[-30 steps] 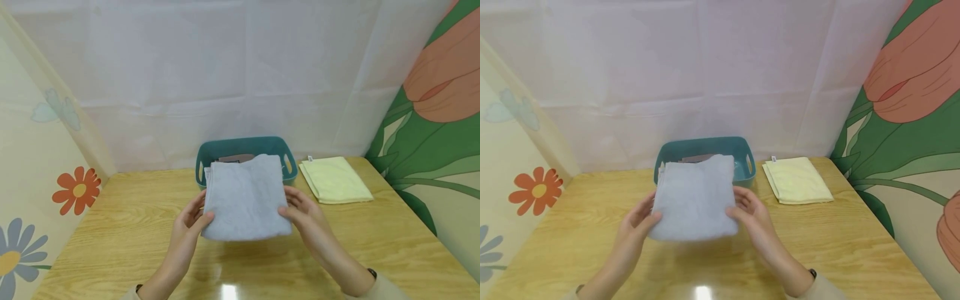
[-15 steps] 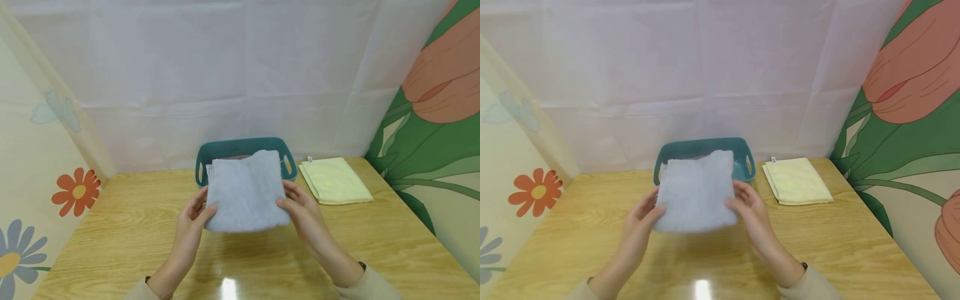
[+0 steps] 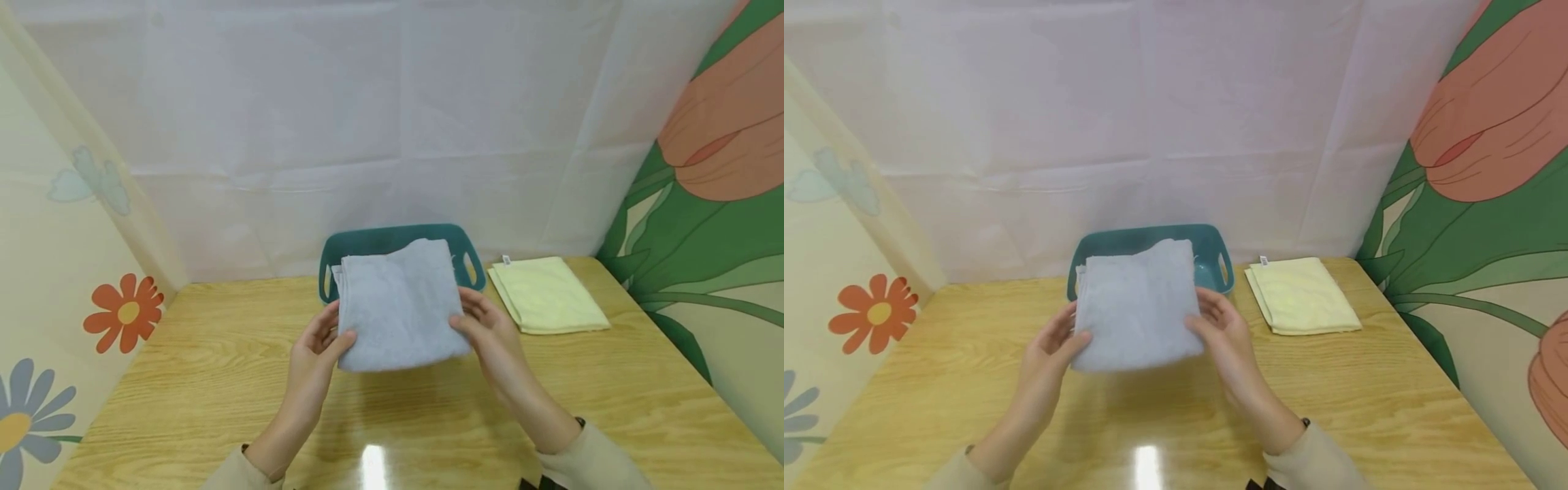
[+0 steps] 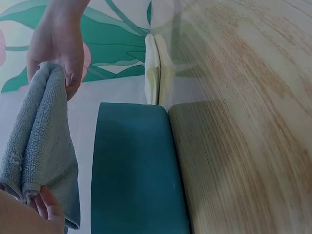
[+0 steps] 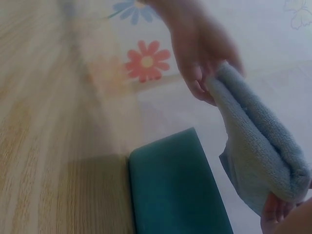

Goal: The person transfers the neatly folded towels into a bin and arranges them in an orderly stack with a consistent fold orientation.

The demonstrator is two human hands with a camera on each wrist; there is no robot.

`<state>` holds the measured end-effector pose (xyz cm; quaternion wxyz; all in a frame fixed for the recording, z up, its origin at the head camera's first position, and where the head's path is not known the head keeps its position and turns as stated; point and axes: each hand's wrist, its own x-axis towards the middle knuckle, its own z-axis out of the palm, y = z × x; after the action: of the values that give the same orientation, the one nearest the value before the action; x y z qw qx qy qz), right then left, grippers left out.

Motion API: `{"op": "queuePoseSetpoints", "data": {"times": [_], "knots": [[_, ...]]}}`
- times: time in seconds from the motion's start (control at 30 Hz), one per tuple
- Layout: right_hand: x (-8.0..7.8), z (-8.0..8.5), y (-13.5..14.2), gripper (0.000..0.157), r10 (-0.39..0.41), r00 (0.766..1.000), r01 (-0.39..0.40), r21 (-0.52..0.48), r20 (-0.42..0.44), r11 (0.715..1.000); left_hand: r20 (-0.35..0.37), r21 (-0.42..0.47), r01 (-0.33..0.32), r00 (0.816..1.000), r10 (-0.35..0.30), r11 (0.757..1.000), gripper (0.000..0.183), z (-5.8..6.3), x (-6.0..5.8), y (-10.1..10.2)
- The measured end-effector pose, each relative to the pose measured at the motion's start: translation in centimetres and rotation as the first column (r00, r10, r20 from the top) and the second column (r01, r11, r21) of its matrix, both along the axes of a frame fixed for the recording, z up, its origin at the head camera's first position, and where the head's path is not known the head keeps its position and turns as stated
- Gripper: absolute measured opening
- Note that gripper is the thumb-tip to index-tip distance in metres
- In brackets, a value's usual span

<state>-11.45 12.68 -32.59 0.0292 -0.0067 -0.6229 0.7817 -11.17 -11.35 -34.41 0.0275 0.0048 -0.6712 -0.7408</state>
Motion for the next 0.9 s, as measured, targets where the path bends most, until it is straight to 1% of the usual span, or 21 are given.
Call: {"op": "queuePoseSetpoints", "data": {"times": [0.13,0.4,0.53,0.7,0.8,0.9], "knots": [[-0.6,-0.1,0.0,0.047,-0.013,1.000,0.013,-0.013,-0.002,1.000,0.007,-0.009,0.004,1.000,-0.004,1.000,0.052,-0.1,-0.5,0.1],[-1.3,-0.2,-0.1,0.047,0.002,1.000,-0.002,-0.011,0.002,1.000,0.005,-0.045,0.011,1.000,-0.011,0.999,0.051,-0.4,-1.0,-0.2],[-1.5,0.0,-0.1,0.047,-0.004,1.000,0.004,-0.002,0.012,1.000,0.014,-0.063,0.013,1.000,-0.012,0.998,0.051,-0.1,-1.2,-0.2],[-1.9,0.1,-0.2,0.048,-0.014,1.000,0.015,-0.004,0.017,1.000,0.001,-0.074,0.023,1.000,-0.023,0.997,0.051,0.1,-1.6,-0.1],[-2.3,0.1,-0.1,0.048,-0.020,1.000,0.020,0.002,0.013,1.000,-0.009,-0.078,0.027,1.000,-0.028,0.997,0.050,0.3,-2.1,-0.1],[-2.7,0.2,0.1,0.048,-0.026,1.000,0.025,0.010,0.007,1.000,-0.025,-0.107,0.029,0.999,-0.032,0.994,0.050,0.6,-2.6,0.0]]}}
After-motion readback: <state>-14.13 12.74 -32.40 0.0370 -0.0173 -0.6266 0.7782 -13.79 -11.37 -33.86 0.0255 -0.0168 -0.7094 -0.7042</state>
